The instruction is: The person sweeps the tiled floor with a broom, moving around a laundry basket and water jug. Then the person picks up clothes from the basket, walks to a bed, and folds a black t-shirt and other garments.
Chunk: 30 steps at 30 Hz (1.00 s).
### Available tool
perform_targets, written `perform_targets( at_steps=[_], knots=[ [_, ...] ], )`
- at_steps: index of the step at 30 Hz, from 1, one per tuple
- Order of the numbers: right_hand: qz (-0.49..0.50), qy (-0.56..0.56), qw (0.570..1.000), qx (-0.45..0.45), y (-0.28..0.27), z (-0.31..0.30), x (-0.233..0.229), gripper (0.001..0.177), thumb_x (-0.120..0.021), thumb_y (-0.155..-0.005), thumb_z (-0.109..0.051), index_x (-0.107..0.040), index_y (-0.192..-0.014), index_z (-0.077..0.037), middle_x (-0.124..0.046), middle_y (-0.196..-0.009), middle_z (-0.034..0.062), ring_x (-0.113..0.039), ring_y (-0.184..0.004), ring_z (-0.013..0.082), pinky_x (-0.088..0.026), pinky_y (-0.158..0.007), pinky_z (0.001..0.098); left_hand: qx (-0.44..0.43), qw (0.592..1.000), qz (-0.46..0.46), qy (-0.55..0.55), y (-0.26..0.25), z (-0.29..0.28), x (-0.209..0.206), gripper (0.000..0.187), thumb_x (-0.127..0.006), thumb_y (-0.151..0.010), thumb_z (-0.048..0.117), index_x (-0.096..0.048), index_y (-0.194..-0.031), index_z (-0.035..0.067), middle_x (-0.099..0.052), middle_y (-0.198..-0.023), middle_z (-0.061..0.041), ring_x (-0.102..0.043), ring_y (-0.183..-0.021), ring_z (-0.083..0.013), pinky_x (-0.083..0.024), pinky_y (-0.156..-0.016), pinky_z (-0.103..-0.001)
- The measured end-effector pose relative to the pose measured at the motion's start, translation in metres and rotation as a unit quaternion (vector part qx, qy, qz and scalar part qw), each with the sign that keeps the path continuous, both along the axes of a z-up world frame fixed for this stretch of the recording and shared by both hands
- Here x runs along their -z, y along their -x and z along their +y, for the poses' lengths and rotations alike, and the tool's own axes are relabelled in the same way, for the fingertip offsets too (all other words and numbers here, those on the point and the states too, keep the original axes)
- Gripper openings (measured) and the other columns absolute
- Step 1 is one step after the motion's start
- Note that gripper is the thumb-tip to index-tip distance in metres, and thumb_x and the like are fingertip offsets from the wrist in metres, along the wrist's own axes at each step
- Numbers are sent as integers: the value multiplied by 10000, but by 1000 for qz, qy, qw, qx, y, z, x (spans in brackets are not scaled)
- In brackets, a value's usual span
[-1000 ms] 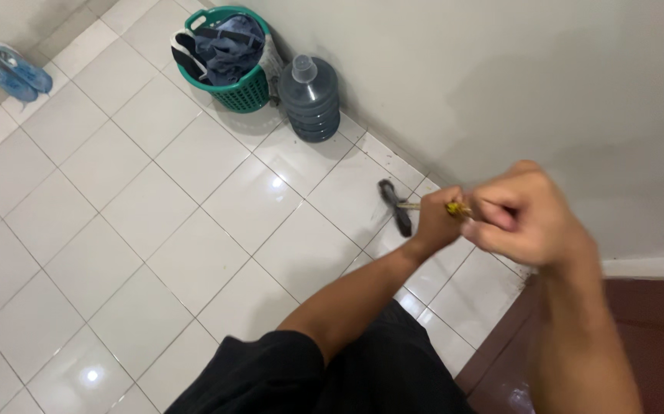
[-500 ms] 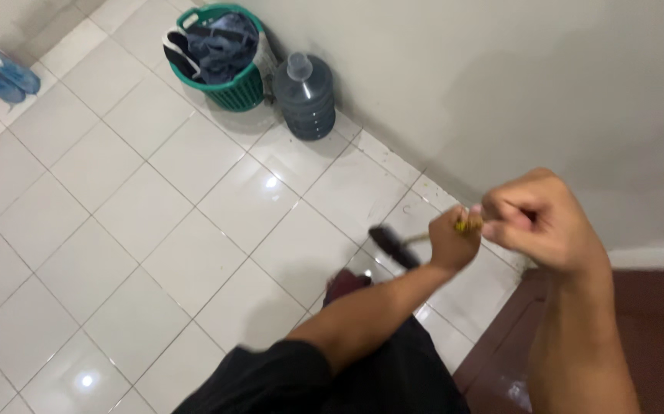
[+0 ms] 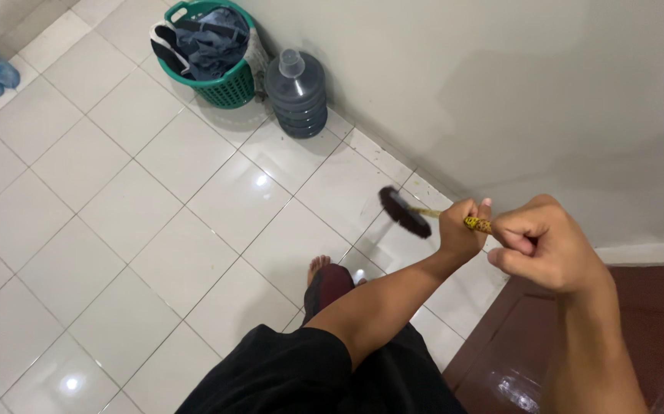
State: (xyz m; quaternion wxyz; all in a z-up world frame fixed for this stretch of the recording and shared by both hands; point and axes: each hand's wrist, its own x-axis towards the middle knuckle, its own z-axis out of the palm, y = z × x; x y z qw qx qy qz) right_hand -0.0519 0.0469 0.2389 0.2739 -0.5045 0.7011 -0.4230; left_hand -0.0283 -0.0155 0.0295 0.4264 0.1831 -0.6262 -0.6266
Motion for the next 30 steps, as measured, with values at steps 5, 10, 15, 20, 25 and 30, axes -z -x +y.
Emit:
perform_targets(
  at_steps=[5, 10, 15, 20, 25, 30],
  knots=[
    [-27, 62, 996, -54, -8, 1, -39, 478, -671, -643, 25, -216, -604, -117, -268, -513, -6, -265, -456, 138, -226, -476, 319, 28, 998, 56, -24, -9, -2, -29, 451, -680, -1035, 215, -406, -708, 70, -445, -602, -86, -388, -526, -222, -357, -520, -376],
    [-19, -10, 989, -144, 4, -3, -89, 501, -687, -748, 85, -264, -589, -131, -315, -501, -20, -339, -477, 130, -293, -491, 304, -11, 999, -21, 45, -38, 9, -48, 467, -668, -1059, 255, -427, -697, 85, -470, -564, -85, -465, -536, -236, -405, -640, -412],
    [-113, 70, 990, -53, 9, -23, -47, 486, -616, -700, 113, -191, -637, -113, -248, -543, -10, -237, -490, 147, -220, -480, 332, -60, 994, -90, -9, -30, -1, -34, 465, -655, -1049, 302, -460, -683, 92, -507, -605, -109, -500, -561, -283, -388, -556, -431],
    [-55, -4, 996, -65, 14, -44, -15, 476, -638, -650, 60, -193, -606, -100, -226, -517, -10, -194, -461, 146, -186, -451, 345, -35, 997, -23, -68, -6, -27, -17, 498, -667, -1045, 268, -376, -687, 81, -424, -579, -89, -350, -530, -229, -327, -513, -383],
    [-71, 65, 991, -94, 7, -56, -37, 448, -624, -671, 52, -213, -612, -118, -237, -530, -12, -208, -482, 147, -187, -491, 345, -10, 999, 18, -44, -9, -47, -42, 483, -663, -1048, 250, -385, -693, 76, -422, -595, -77, -347, -536, -210, -328, -515, -367],
    [-50, 70, 982, -165, 31, -42, -72, 336, -545, -775, 53, -320, -585, -110, -382, -457, -5, -378, -447, 142, -455, -535, 379, 76, 993, -47, 76, -23, -89, -62, 326, -706, -938, 190, -492, -720, 74, -564, -640, -116, -520, -544, -285, -435, -542, -382]
  ],
)
